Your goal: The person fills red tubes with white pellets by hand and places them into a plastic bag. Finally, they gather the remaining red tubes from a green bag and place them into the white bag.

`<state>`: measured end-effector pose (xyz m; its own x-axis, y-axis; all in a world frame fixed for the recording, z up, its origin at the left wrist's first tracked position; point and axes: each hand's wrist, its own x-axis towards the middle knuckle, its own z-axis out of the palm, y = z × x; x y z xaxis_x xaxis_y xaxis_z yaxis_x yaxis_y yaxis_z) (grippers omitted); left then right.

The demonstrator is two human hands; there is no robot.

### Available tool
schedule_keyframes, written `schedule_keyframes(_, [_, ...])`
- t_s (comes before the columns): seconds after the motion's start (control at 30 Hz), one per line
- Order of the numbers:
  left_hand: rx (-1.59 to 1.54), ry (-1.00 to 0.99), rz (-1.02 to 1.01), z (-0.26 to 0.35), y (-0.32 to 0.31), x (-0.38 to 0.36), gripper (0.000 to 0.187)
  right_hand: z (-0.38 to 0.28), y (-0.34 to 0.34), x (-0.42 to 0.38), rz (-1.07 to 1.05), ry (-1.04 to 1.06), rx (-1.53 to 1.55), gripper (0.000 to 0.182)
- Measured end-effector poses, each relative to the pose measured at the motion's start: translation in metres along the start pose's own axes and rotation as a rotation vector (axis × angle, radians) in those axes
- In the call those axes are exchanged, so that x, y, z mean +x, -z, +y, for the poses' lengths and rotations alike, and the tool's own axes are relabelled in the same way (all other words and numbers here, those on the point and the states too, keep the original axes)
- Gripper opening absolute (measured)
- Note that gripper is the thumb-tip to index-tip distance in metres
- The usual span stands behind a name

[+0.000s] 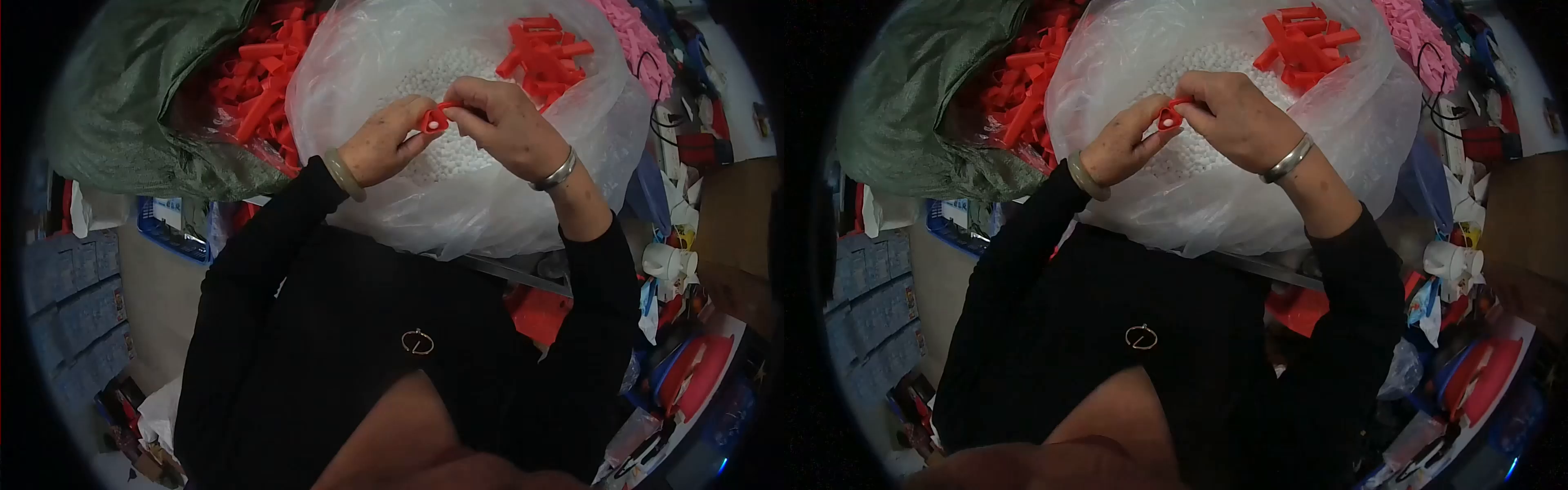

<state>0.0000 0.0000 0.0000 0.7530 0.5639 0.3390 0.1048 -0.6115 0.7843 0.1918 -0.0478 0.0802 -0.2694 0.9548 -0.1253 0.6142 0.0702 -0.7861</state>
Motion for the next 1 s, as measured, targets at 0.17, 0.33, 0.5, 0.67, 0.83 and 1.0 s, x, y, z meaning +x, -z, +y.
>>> schedule_keyframes(0.17, [-0.106, 0.083, -0.023, 0.006, 0.000, 0.003, 0.016, -0.004, -0.013, -0.009, 0.276, 0.136, -0.167, 0.014])
schedule_keyframes(0.33, [-0.211, 0.117, 0.142, -0.001, -0.010, -0.002, 0.015, -0.025, -0.047, -0.017, 0.437, 0.207, -0.213, 0.025])
schedule_keyframes(0.5, [-0.132, 0.052, 0.300, 0.012, -0.002, 0.001, 0.019, -0.027, -0.079, -0.018, 0.663, 0.382, -0.465, 0.054])
schedule_keyframes(0.67, [0.019, 0.140, 0.287, 0.026, 0.020, -0.014, 0.023, -0.030, -0.078, -0.015, 0.640, 0.433, -0.464, 0.055])
schedule_keyframes(0.83, [0.022, 0.377, 0.242, 0.046, 0.090, -0.069, 0.019, -0.007, -0.036, 0.007, 0.483, 0.403, -0.212, 0.043])
schedule_keyframes(1.0, [0.708, 0.582, -0.142, 0.049, 0.175, -0.173, 0.031, 0.070, 0.066, 0.026, 0.660, 0.064, -0.730, 0.013])
